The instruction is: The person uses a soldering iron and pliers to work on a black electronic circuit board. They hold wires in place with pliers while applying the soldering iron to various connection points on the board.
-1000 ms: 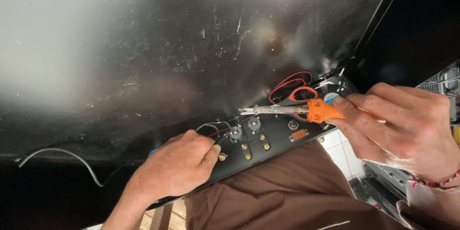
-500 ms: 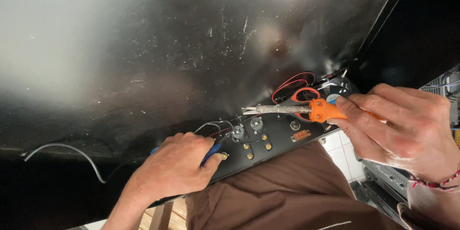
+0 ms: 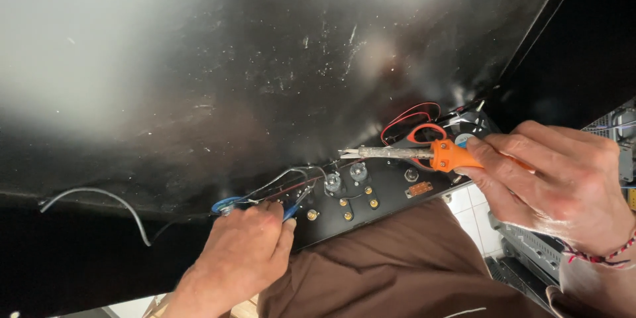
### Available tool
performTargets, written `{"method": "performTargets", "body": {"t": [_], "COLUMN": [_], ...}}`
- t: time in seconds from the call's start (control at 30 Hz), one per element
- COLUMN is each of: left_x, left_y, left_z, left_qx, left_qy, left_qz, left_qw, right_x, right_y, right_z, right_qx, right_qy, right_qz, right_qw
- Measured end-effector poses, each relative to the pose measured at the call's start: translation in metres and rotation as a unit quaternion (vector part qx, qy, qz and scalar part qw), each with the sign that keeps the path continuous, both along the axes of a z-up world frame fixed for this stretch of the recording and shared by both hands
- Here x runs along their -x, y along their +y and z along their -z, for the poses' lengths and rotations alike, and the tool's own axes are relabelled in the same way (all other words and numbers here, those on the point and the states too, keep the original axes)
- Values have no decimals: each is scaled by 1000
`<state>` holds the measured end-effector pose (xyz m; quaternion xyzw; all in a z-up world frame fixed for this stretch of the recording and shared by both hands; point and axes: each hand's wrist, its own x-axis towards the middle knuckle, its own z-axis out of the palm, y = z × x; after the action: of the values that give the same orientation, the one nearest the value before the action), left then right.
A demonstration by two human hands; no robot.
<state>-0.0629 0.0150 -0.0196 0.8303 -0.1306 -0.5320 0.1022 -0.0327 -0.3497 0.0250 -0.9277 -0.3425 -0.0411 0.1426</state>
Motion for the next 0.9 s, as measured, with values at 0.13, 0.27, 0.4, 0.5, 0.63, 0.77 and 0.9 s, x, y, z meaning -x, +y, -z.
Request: {"method": "performTargets", "body": {"t": [0.13, 0.27, 0.4, 0.5, 0.63, 0.77, 0.9], "left_x": [13, 18, 38, 40, 49, 40, 42], "left_y": [9, 15, 21, 16, 12, 10, 17], "left_z": [1, -7, -9, -9, 1, -5, -7], "left_qx": [21, 2, -28, -64, -55, -49, -28], "left_qy": [-26, -6, -28, -34, -106, -134, -165], "left_qz": [16, 13, 46, 53, 78, 74, 62], "left_qw": [999, 1000, 998, 996, 990, 987, 984], "right_x": [0, -1, -1, -2, 0, 1, 11], "right_y": [3, 6, 9, 13, 14, 13, 11], "right_z": [-1, -1, -1, -1, 1, -2, 1], "right_qx": [-6, -7, -23, -27, -45, -71, -103], "right_qy": [-3, 0, 6, 6, 6, 16, 24], "right_qz": [0, 2, -1, 1, -2, 1, 33], "right_qw": [1000, 1000, 1000, 1000, 999, 997, 994]}}
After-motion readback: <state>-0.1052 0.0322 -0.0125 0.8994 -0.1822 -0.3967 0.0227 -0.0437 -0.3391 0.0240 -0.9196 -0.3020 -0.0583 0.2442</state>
